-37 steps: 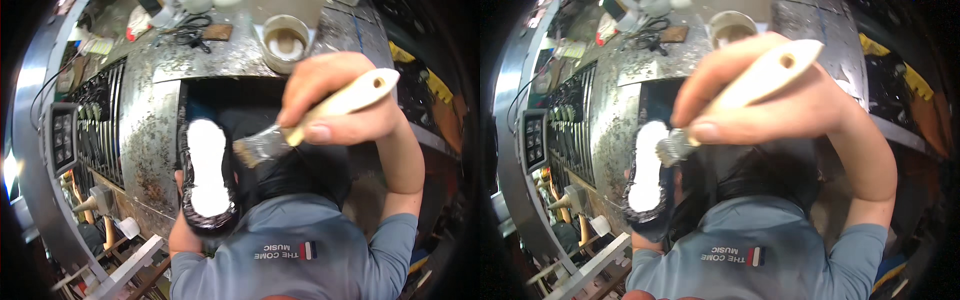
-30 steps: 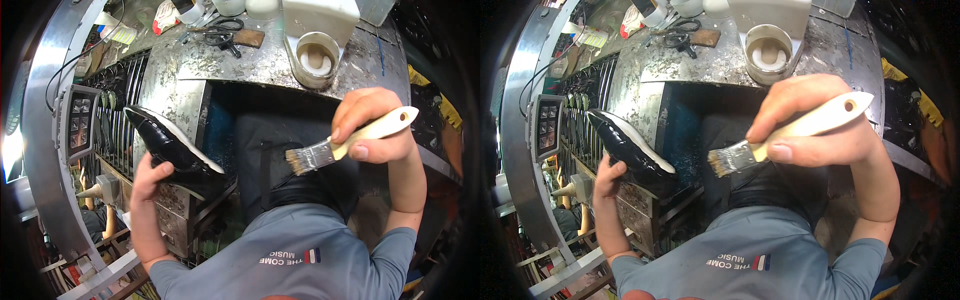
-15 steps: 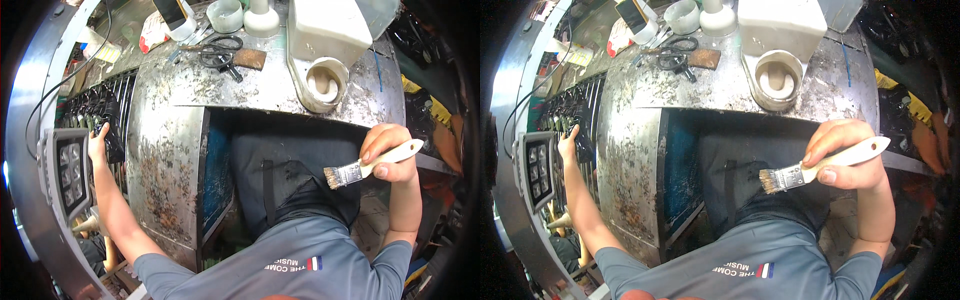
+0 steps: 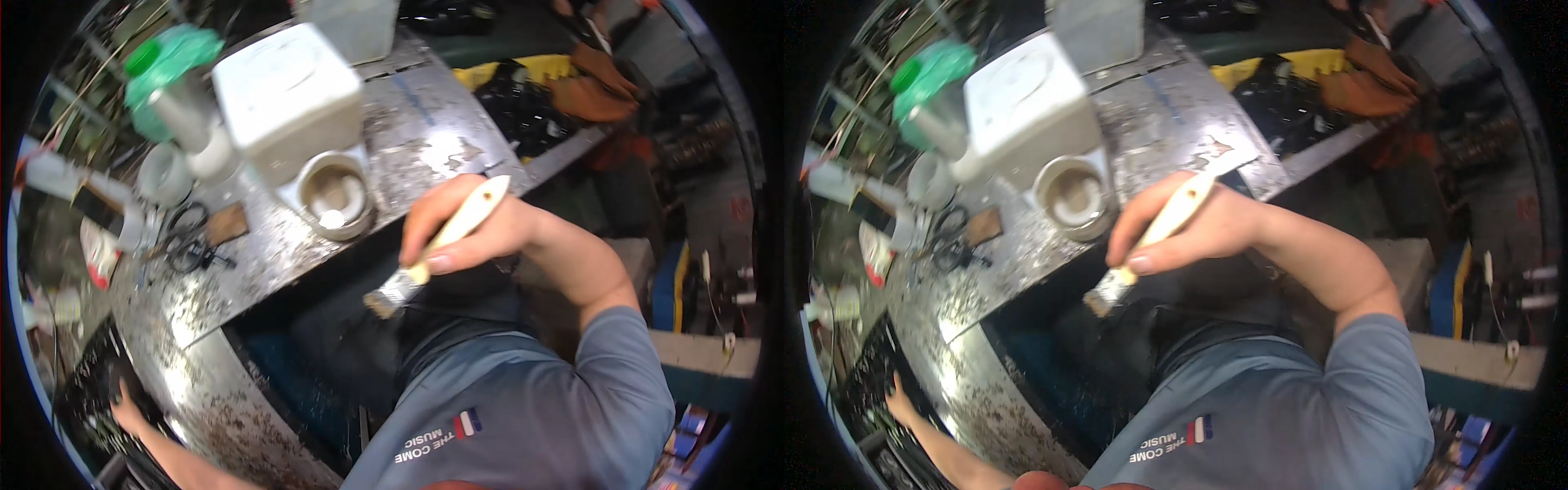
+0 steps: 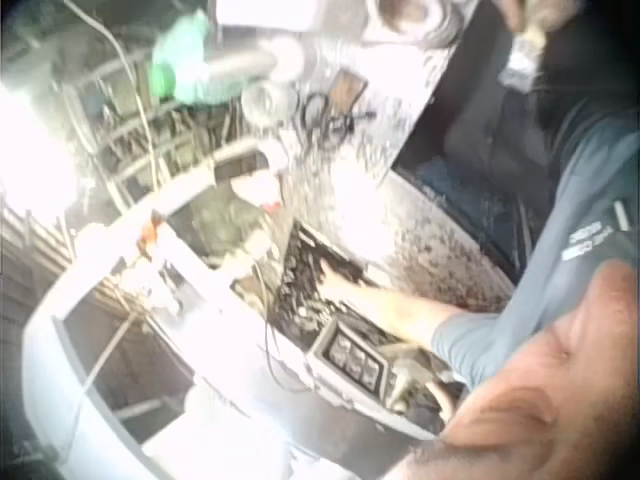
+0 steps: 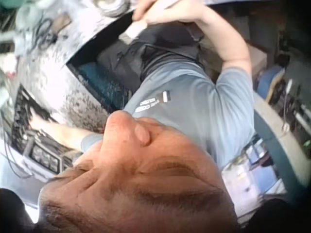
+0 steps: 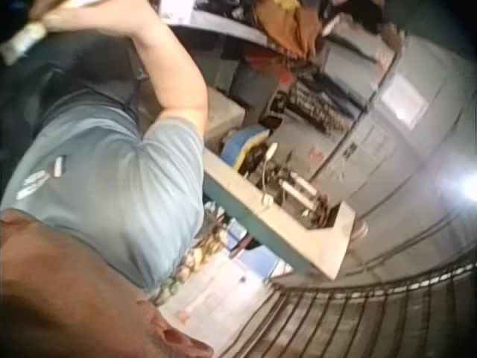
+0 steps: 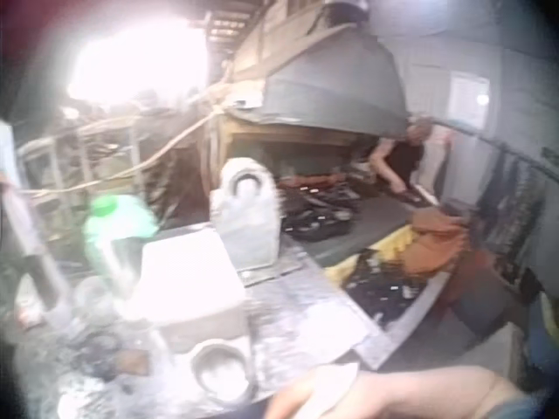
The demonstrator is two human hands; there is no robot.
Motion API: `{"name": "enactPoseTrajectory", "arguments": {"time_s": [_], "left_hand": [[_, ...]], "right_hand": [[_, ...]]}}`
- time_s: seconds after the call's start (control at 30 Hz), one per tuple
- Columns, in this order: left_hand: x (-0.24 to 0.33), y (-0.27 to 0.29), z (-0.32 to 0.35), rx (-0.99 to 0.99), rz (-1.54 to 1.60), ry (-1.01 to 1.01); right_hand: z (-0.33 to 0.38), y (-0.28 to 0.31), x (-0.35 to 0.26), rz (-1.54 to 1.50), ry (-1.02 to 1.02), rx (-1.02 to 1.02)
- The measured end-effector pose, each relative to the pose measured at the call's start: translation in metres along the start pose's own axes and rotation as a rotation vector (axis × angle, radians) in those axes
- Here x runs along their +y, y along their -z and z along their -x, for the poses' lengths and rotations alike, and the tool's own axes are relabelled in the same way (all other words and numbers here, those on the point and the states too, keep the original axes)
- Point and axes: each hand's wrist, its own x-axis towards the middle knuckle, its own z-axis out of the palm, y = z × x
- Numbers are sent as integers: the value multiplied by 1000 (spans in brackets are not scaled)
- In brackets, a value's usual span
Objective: The person paints the sole of a black shoe with a white substance using a brush. They repeatedly dip the brush into a container to reload the white material and apply it to the shoe's bottom surface, working methodically across the sole.
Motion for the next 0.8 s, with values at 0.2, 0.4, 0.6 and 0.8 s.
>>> {"name": "enactPoseTrajectory", "arguments": {"time_s": [0.2,0.4,0.6,0.8], "left_hand": [[-26,-12,3,96,-82,118],[-15,17,83,279,223,-77],[88,93,244,273,316,-243],[115,104,314,314,140,-321]], "right_hand": [[25,20,-3,-103,-99,248],[80,112,23,226,53,795],[158,221,68,984,-31,923],[163,244,93,1559,-136,350]]}}
